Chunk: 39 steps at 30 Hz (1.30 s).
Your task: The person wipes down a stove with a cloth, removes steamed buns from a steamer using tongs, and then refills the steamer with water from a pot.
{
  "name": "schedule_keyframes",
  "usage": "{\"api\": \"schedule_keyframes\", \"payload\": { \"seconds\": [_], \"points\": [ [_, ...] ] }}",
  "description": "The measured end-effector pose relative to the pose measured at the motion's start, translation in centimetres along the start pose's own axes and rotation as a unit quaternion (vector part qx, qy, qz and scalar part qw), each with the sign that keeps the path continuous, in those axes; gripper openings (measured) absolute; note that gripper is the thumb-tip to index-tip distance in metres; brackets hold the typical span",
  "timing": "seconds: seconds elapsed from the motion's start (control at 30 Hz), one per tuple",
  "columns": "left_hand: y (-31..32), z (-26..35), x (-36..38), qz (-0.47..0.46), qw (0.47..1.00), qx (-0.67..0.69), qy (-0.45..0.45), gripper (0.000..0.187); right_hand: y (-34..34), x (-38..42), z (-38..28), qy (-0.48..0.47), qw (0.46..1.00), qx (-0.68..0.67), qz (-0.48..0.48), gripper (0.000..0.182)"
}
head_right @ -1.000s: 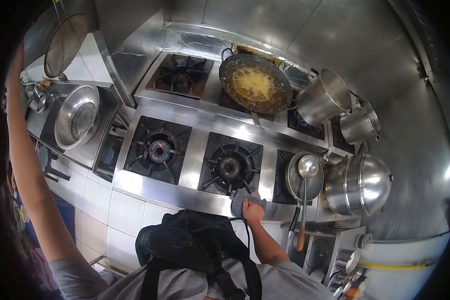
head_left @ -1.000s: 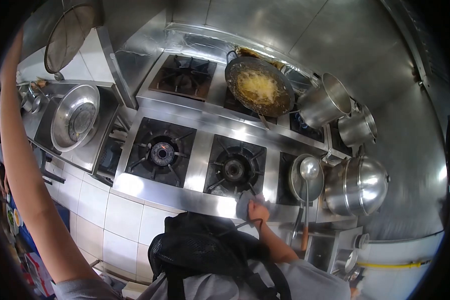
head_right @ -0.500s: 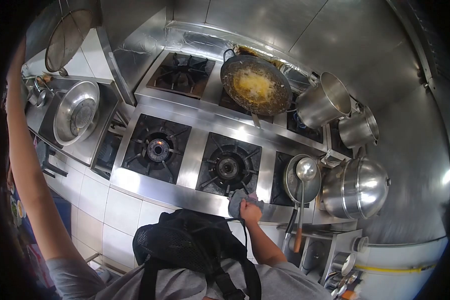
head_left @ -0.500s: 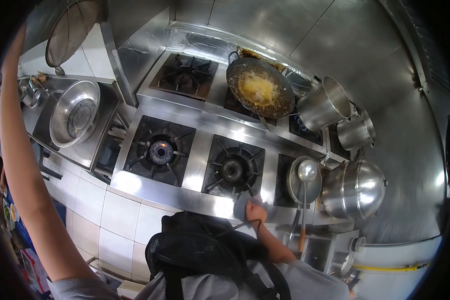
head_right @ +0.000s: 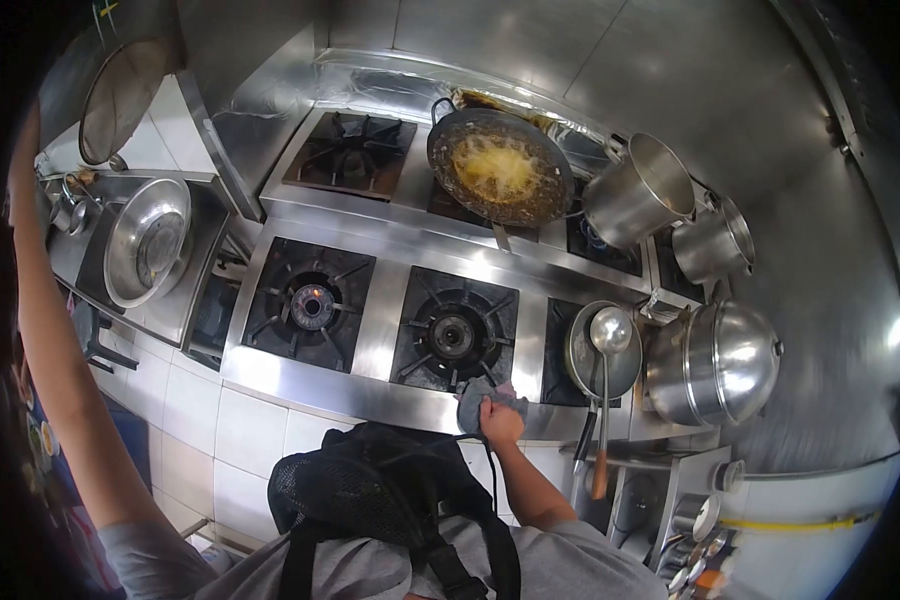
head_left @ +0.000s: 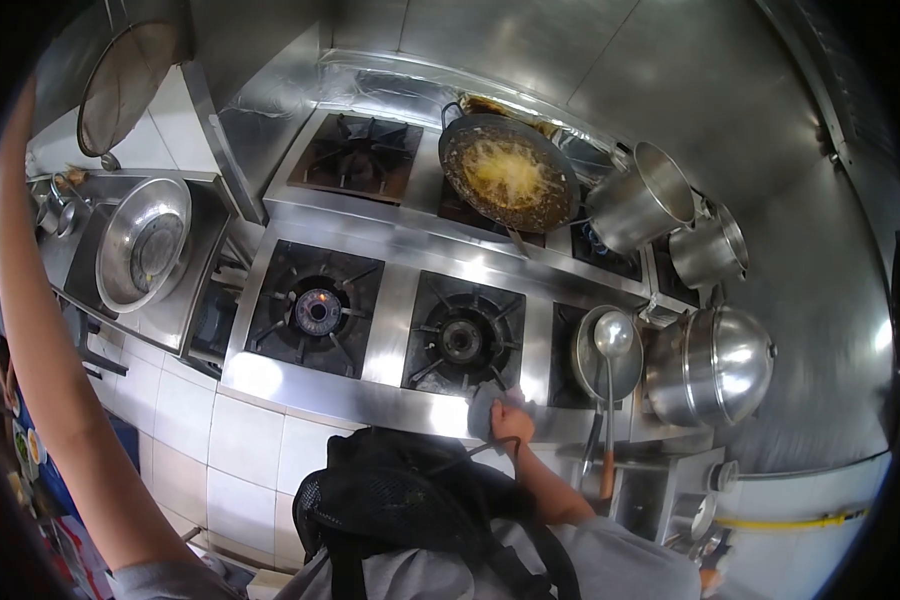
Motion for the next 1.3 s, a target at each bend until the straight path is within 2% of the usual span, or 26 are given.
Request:
{"api": "schedule_keyframes", "payload": {
  "seconds": [0.3,0.57,0.63,0.7,0.93,1.0,1.03,1.07,1.1,1.17,1.2,1.23,1.3],
  "points": [
    [0.6,-0.9,0.3,-0.066,0.995,0.027,-0.066,0.045,-1.1,0.5,-0.7,0.002,1.000,-0.015,0.003,0.053],
    [0.6,-0.1,0.3,-0.094,0.990,0.040,-0.094,0.045,-1.0,0.6,-0.5,0.004,1.000,-0.027,0.015,0.053],
    [1.0,-0.3,0.4,-0.091,0.992,0.032,-0.077,0.046,-1.0,0.6,-0.6,-0.005,0.999,-0.032,0.020,0.053],
    [1.2,-0.8,0.5,-0.090,0.989,0.046,-0.108,0.049,-1.6,0.7,-1.0,0.005,0.999,-0.035,0.013,0.053],
    [0.7,0.0,0.4,-0.101,0.991,0.045,-0.081,0.052,-0.9,0.5,-0.5,-0.005,0.999,-0.037,0.012,0.053],
    [0.6,-0.2,0.4,-0.065,0.995,0.039,-0.067,0.052,-0.6,0.4,-0.3,-0.007,0.999,-0.033,0.014,0.053],
    [0.8,-0.2,0.3,-0.075,0.996,0.029,-0.049,0.052,-0.5,0.3,-0.4,-0.016,0.999,-0.025,0.017,0.054],
    [3.5,-2.7,0.4,-0.075,0.996,0.034,-0.047,0.052,-0.6,0.4,-0.4,-0.011,0.999,-0.027,0.016,0.054],
    [9.4,-9.1,1.8,-0.170,0.972,-0.050,-0.154,0.052,-0.9,0.5,-0.5,-0.013,0.999,-0.026,0.017,0.053],
    [10.2,-11.0,3.1,-0.261,0.921,-0.136,-0.255,0.052,-0.8,0.4,-0.6,-0.016,0.999,-0.026,0.015,0.052],
    [4.7,-4.6,1.2,-0.179,0.968,-0.052,-0.171,0.052,-0.6,0.3,-0.4,-0.013,0.999,-0.032,0.018,0.052],
    [0.6,-0.2,0.2,-0.095,0.992,0.034,-0.082,0.052,-0.4,0.4,-0.3,-0.011,0.999,-0.037,0.020,0.052],
    [0.6,-0.2,0.2,-0.088,0.994,0.021,-0.069,0.051,-0.2,0.4,-0.3,-0.009,0.999,-0.037,0.016,0.053]
  ]
}}
Point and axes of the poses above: each hand's wrist, its own x-axis away from the middle knuckle, its own y-axis out of the palm, z = x × y, the point moved 9 cm from there along -x, towards the middle knuckle, and after that the axes turned 2 degrees about -y, right-handed, at the moved point
